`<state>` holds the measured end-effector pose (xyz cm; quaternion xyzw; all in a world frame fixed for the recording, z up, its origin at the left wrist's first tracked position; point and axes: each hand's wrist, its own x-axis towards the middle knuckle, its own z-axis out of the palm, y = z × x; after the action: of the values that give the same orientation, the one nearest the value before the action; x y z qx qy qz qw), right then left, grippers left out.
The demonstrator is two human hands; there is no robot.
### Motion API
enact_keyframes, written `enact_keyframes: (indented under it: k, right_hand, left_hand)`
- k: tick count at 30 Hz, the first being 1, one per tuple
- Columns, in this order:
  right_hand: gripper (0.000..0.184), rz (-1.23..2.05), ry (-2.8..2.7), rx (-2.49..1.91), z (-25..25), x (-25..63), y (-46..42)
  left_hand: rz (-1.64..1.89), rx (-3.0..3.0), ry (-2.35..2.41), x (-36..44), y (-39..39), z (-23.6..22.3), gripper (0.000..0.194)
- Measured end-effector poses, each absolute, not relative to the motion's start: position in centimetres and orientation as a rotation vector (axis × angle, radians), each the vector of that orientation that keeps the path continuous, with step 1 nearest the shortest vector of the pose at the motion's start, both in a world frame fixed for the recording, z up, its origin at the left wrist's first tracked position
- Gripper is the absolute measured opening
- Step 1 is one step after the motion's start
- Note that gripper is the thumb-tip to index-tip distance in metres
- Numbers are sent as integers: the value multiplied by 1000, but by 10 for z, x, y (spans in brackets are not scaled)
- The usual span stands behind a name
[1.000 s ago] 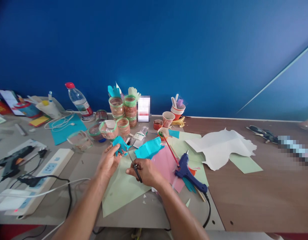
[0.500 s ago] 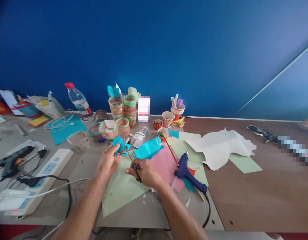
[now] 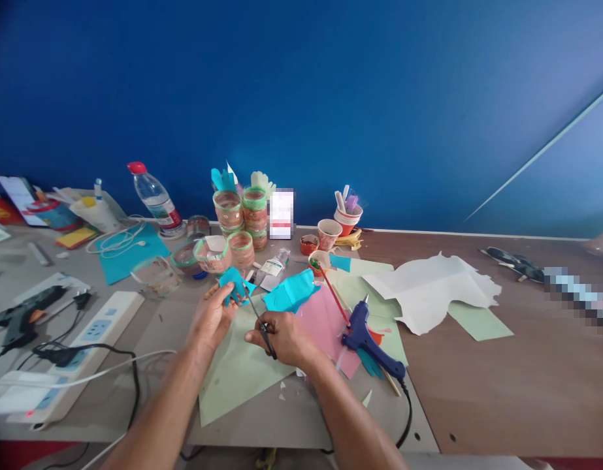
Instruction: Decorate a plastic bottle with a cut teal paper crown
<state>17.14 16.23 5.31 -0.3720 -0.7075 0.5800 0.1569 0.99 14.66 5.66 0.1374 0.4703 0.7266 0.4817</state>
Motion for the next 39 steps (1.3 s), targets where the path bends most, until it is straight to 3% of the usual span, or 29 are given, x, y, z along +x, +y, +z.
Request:
enact_keyframes:
  k: [13, 39]
  right_hand:
    - [43, 1651, -1978, -1117, 53, 171, 162]
    - [41, 1582, -2021, -1102, 48, 172, 165]
  left_hand:
    - [1662, 466, 1203, 10, 145, 49, 22]
    - [1644, 491, 1190, 10, 145, 49, 20]
